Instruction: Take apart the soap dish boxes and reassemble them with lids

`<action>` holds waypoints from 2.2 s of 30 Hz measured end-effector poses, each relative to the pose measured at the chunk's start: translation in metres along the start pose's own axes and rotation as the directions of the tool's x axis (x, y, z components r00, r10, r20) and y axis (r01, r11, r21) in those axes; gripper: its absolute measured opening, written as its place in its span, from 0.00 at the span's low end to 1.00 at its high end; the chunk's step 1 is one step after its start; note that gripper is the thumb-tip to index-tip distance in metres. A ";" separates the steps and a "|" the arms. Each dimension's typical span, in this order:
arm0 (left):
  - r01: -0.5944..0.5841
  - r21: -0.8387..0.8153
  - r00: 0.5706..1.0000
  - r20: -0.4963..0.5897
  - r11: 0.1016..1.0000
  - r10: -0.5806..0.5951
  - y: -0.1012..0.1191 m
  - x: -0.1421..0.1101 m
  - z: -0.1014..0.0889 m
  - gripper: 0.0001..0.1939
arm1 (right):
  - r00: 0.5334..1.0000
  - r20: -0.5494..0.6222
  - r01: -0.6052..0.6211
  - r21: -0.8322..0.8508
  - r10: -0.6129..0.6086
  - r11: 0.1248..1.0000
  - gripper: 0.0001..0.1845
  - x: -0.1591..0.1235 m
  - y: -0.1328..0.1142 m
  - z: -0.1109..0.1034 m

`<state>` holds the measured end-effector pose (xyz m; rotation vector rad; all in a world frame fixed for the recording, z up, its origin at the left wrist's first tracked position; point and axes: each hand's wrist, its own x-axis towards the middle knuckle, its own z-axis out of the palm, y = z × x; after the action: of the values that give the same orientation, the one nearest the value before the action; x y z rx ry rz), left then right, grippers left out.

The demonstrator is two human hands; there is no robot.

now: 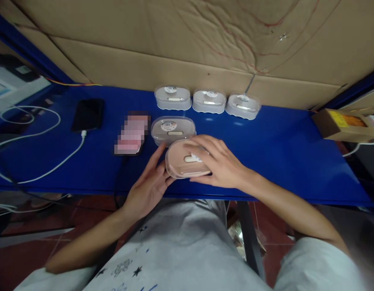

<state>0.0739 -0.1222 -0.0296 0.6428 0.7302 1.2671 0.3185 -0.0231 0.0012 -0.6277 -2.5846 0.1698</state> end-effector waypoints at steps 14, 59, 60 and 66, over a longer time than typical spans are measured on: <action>-0.426 0.893 0.850 0.450 -0.142 0.274 0.052 0.027 -0.019 0.24 | 0.946 -0.030 -0.323 -0.131 0.321 0.937 0.52 -0.012 0.086 -0.020; -0.620 0.651 0.692 0.717 -0.438 0.084 0.091 0.151 -0.048 0.24 | 0.657 0.262 -0.649 -0.281 0.707 0.707 0.18 -0.067 0.090 -0.122; -0.627 0.654 0.691 0.718 -0.423 0.086 0.091 0.151 -0.048 0.23 | 0.729 0.276 -0.588 -0.215 0.626 0.780 0.20 -0.061 0.080 -0.115; -0.683 0.638 0.662 0.746 -0.356 0.067 0.092 0.140 -0.039 0.25 | 0.957 0.184 -0.219 -0.039 0.222 0.975 0.25 -0.010 0.029 -0.058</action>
<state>0.0078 0.0333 -0.0005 2.8057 1.0812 0.7587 0.3651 -0.0015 0.0416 -0.9494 -2.6915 0.2916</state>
